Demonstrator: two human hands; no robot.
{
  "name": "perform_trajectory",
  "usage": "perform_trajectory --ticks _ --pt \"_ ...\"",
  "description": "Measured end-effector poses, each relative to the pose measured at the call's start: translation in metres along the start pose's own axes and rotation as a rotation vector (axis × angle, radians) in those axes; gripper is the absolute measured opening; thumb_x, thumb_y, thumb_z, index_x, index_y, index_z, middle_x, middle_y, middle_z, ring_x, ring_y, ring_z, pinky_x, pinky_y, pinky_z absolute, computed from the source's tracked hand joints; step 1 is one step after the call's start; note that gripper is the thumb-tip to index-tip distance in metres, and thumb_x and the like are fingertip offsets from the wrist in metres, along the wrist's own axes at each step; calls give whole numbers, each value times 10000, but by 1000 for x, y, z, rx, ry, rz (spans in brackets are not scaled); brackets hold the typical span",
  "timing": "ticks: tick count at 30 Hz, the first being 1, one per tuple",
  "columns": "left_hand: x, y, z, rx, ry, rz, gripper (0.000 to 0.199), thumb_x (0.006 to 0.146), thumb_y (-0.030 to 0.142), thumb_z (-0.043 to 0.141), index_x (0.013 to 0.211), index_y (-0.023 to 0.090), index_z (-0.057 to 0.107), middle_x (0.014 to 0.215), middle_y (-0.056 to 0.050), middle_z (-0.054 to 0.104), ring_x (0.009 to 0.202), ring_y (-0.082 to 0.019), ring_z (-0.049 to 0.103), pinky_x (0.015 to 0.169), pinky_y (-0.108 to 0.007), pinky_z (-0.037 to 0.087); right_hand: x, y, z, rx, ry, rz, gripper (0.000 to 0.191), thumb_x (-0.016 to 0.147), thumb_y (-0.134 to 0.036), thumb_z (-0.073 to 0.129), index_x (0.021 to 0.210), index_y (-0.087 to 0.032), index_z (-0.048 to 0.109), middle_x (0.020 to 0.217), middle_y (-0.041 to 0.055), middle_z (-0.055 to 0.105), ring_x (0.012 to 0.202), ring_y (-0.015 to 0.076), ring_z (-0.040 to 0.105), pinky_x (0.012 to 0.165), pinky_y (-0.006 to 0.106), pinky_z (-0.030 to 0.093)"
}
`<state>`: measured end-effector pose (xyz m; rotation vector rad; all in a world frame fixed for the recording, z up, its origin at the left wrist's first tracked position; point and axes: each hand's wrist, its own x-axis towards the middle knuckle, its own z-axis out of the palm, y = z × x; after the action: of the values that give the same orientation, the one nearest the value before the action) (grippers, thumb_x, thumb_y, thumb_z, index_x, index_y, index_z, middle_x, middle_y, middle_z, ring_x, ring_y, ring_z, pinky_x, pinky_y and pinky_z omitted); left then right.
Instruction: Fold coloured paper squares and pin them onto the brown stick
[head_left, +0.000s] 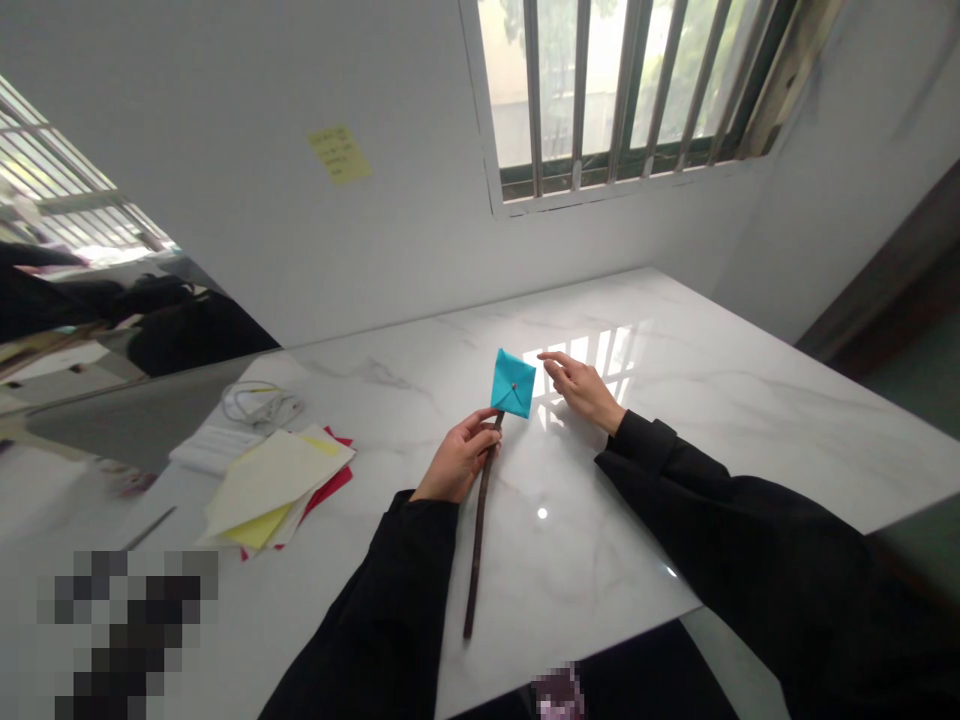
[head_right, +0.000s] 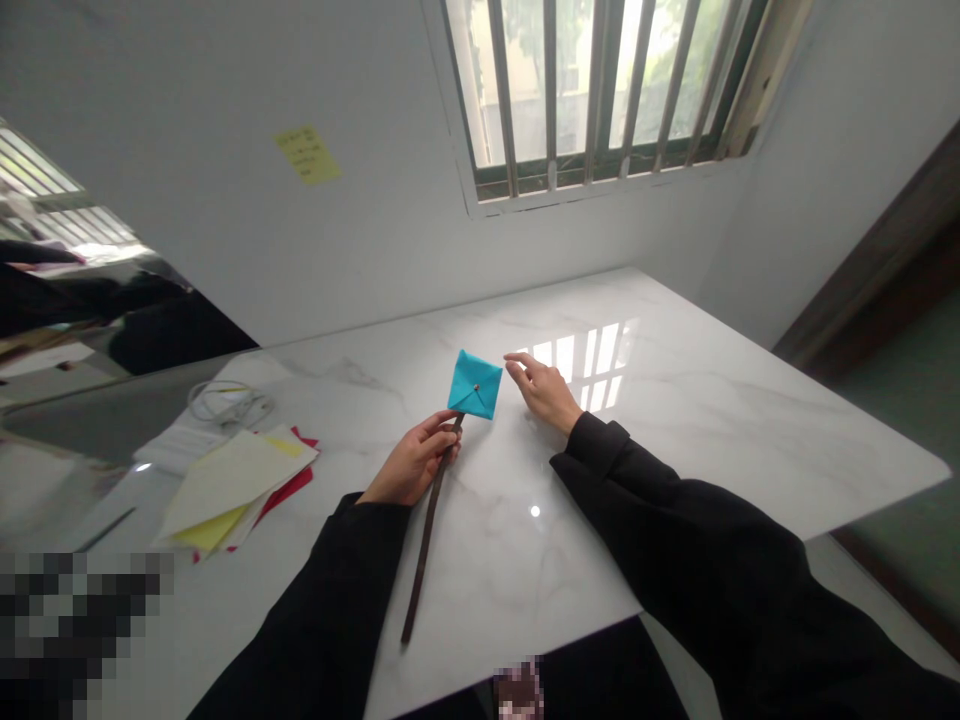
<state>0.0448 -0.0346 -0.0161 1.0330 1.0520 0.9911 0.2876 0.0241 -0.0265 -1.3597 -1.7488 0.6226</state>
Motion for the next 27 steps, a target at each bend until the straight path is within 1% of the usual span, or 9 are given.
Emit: perform_trajectory --ticks 4,6,8,10,13,16,21,24,27 --pt "-1 2 3 2 0 -11 498 652 233 813 1130 145 708 812 2 639 686 -114 544 665 -250 427 -1 -3 -3 9 -43 -48 704 1051 -702 318 1445 -223 651 781 29 676 725 193 598 770 288 437" --pt "-1 2 3 -6 -4 -11 502 648 235 816 1131 147 711 810 3 642 683 -112 542 661 -249 425 0 -1 -2 -66 -113 65 788 1035 -746 276 1086 -183 826 696 57 651 703 207 596 777 308 429" --pt "-1 2 2 -14 -12 -7 509 647 238 818 1136 147 711 814 4 646 679 -109 539 657 -246 422 2 4 -2 -140 -175 177 860 1028 -761 252 698 -179 792 617 83 618 666 213 583 784 328 414" --pt "0 1 1 -18 -18 -4 503 650 234 819 1132 145 709 818 6 644 678 -104 536 653 -241 419 3 8 -1 -164 -189 205 853 1038 -740 262 565 -189 711 620 95 632 671 215 587 799 334 404" --pt "1 0 -1 -18 -23 -4 487 656 229 822 1121 143 704 823 10 637 680 -102 537 652 -238 419 4 9 0 -154 -132 149 755 1073 -655 289 682 -193 741 693 87 671 721 221 613 789 323 399" --pt "1 -1 -1 -8 -25 0 481 663 238 824 1120 146 703 827 10 634 680 -105 539 651 -241 420 2 5 -1 -101 -33 61 599 1086 -589 334 1029 -194 780 765 61 686 753 216 632 752 299 406" --pt "0 0 1 -12 -23 -6 471 658 241 822 1107 154 710 820 9 632 678 -106 536 657 -242 419 -1 -2 -4 -2 24 -33 638 1069 -648 342 1503 -245 578 760 12 669 705 201 609 739 286 425" --pt "0 0 0 -7 -23 -13 492 658 236 816 1134 156 720 820 4 638 684 -109 536 667 -245 423 2 1 -4 -104 -93 77 725 1045 -718 307 1127 -207 815 702 51 667 710 222 622 764 304 424" --pt "1 -1 -1 -4 -26 -7 513 658 238 818 1156 154 724 826 1 645 687 -113 533 672 -253 425 4 7 -3 -179 -168 191 845 1040 -739 254 653 -195 773 611 84 637 676 231 620 773 320 414"
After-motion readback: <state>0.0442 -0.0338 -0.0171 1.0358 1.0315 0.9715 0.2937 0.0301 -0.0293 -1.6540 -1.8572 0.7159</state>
